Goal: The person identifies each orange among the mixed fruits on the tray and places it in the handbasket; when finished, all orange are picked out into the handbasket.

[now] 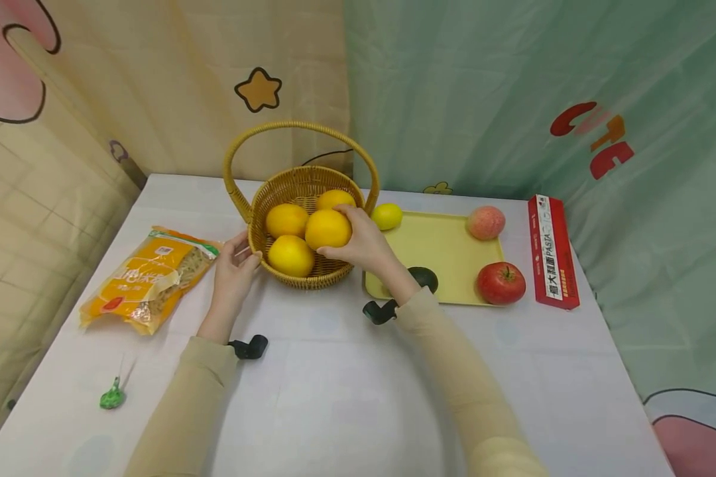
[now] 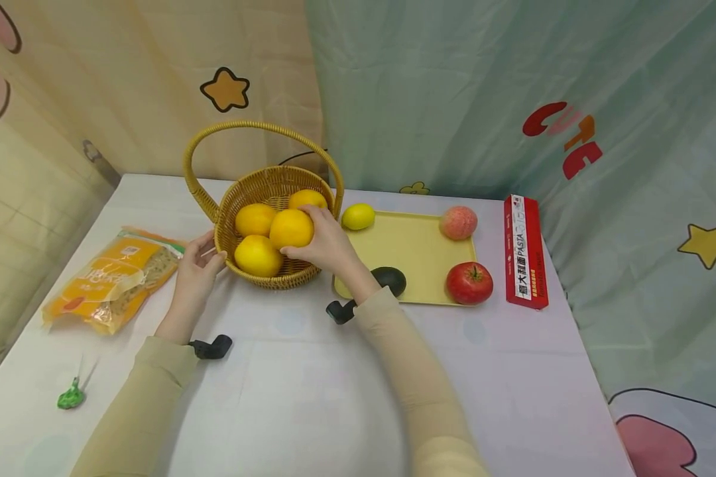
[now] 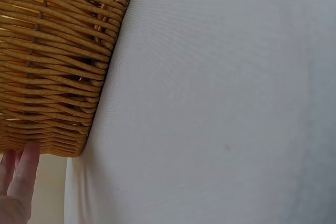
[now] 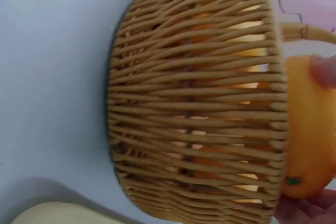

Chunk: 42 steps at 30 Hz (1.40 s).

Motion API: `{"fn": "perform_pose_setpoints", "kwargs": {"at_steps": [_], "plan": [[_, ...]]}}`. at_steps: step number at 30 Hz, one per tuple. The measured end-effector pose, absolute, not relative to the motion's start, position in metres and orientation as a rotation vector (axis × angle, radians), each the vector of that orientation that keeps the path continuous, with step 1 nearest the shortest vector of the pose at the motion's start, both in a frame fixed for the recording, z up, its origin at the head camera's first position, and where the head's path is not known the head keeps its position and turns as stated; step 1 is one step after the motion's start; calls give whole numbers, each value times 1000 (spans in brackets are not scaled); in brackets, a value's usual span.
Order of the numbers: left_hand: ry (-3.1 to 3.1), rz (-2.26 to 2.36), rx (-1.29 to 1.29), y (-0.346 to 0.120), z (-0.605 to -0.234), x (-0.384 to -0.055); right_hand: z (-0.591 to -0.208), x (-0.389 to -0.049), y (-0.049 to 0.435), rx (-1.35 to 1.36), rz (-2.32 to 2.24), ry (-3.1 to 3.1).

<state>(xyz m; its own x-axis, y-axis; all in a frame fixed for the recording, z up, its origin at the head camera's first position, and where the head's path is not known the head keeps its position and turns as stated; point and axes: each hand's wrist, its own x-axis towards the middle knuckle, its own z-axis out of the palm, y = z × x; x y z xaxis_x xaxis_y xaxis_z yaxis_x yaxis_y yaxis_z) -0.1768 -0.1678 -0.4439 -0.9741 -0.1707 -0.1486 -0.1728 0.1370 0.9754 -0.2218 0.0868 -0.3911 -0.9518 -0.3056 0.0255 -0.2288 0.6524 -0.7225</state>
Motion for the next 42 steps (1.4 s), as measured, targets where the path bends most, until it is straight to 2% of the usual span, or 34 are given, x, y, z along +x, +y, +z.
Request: {"fn": "perform_pose_setpoints", "kwargs": {"at_steps": [10,28,42], "plan": [[2379,2016,-369,-168,-444,-175,-403,-229,76,-479,-880,2885],[2395,2018,-370,-168,-445,-178,-411,-238,65,-486,-625,2913],[2394,2028,-374,-165,-448,-181,-411,-234,74,-530,-779,2900]]}}
